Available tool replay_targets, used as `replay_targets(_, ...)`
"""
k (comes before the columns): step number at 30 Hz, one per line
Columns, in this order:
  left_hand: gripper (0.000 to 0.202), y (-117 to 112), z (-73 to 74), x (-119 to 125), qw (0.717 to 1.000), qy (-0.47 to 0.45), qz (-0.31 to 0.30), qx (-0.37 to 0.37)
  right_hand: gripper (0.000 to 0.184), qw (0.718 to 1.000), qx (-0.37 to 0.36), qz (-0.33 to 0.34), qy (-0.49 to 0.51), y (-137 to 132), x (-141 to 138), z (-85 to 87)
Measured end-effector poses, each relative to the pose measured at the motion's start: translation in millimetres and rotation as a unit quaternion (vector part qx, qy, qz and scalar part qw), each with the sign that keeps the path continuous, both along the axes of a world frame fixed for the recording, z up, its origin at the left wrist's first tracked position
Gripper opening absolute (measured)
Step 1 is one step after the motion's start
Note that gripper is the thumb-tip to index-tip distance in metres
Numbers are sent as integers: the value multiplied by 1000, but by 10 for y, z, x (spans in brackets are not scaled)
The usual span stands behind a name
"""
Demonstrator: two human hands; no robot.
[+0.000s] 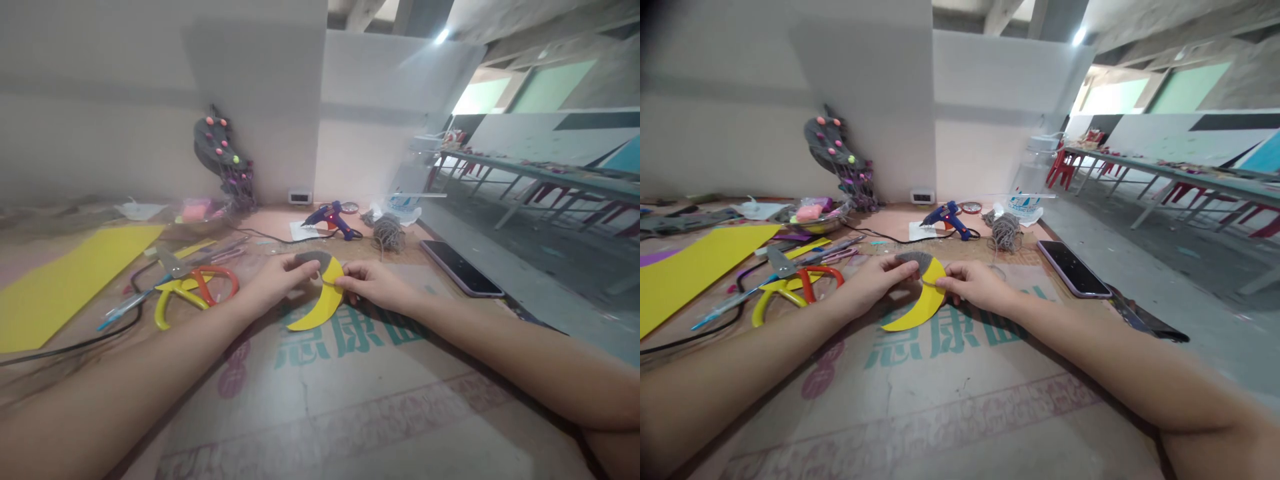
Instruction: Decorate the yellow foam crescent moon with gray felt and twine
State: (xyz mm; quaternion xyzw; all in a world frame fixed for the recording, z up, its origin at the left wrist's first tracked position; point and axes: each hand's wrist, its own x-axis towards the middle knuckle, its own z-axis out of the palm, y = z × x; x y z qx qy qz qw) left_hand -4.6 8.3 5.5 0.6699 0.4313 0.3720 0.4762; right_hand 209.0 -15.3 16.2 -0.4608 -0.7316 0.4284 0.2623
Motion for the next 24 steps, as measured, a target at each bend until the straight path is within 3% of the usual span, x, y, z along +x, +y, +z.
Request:
replay_targets(4, 38, 6, -13, 11, 1000, 3, -9, 14, 28, 1000, 1, 10, -5, 9, 3, -4)
replay_targets(8, 38, 19, -13, 30, 999, 12, 20, 23, 27, 1000, 22, 13, 2, 10, 22, -39)
replay_targets(12, 38, 28, -14, 34, 998, 32, 41, 27, 28, 998, 35, -55, 24, 29, 69, -22)
replay_targets(15, 38, 35, -30, 30, 998, 30, 39, 30, 29, 988, 98, -118, 33, 106, 152, 58)
replay_targets(20, 36, 35, -39, 50, 999, 4, 28, -27, 28, 959, 213, -186, -33, 387, 393, 141)
replay_targets(24, 30, 47, -45, 78, 1000, -1, 15, -10, 31, 943, 247, -207, -83, 670, 487, 147)
